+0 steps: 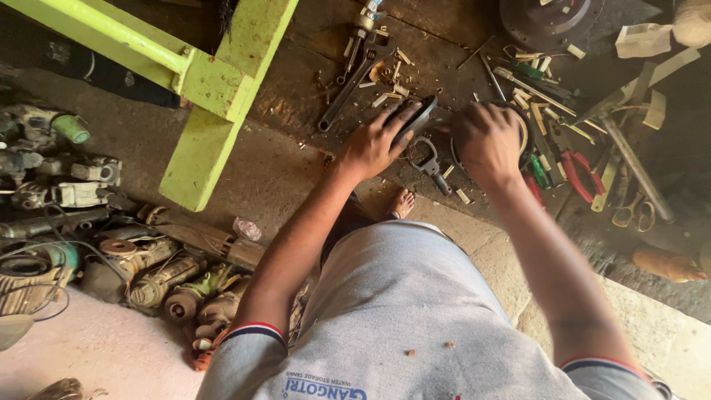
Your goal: The person uses a hammer and a screwdriver to work on a circular metal electrical component, likely a motor or fan part. They repeatedly strike the component and adjust its internal parts with the screwdriver.
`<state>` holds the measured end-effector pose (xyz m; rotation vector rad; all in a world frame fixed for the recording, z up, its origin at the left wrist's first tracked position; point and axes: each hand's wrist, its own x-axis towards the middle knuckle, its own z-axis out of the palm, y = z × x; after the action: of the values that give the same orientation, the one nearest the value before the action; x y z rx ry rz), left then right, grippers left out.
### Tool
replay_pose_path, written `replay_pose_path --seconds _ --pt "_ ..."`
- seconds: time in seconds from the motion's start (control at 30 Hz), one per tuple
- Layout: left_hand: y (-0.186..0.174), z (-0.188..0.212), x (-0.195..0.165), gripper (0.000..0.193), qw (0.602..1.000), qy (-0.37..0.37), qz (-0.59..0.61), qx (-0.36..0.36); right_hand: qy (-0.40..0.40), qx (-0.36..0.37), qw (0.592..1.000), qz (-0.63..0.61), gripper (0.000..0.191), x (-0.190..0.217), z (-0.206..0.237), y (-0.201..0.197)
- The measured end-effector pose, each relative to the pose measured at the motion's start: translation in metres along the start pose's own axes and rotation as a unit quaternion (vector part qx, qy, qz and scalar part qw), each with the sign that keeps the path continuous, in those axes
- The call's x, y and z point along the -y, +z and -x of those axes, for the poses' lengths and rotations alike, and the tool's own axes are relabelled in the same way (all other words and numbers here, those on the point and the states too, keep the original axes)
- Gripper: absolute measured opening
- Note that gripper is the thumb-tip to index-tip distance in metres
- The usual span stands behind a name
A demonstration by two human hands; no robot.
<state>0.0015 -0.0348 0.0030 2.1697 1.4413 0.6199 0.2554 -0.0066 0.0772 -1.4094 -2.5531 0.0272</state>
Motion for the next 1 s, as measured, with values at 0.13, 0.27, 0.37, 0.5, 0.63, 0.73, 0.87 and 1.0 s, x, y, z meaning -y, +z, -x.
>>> replay_pose_path --seconds 0.13,0.27,0.37,0.5,0.63,0.73,0.87,1.0 --pt "-0.005 0.008 -0.012 0.055 1.0 -0.009 -0.015 0.012 0.196 0.128 0.943 -0.237 0.022 0.017 0.023 0.007" --pt "-0.003 0.013 -0.021 0.057 0.999 -0.022 -0.04 0.02 0.289 0.19 0.792 -0.502 0.029 0.048 0.045 0.025" --pt "-0.003 0.014 -0.018 0.061 0.999 0.002 -0.043 -0.005 0.31 0.166 0.722 -0.596 0.031 0.062 0.051 0.037" --pt "-0.003 0.015 -0.014 0.058 0.998 -0.046 -0.029 0.044 0.352 0.163 0.654 -0.65 0.028 0.073 0.048 0.047" --pt "0.0 0.015 -0.012 0.063 0.999 0.007 -0.044 -0.005 0.383 0.178 0.551 -0.72 0.027 0.079 0.043 0.053" --pt "0.002 0.015 -0.011 0.062 0.999 -0.017 -0.035 0.018 0.391 0.172 0.545 -0.721 0.028 0.082 0.041 0.057" --pt "0.0 0.016 -0.012 0.065 0.996 0.039 -0.073 -0.046 0.365 0.17 0.623 -0.671 0.029 0.081 0.041 0.055" --pt "-0.005 0.016 -0.016 0.058 0.994 -0.079 -0.016 0.078 0.328 0.168 0.724 -0.584 0.029 0.072 0.035 0.037"
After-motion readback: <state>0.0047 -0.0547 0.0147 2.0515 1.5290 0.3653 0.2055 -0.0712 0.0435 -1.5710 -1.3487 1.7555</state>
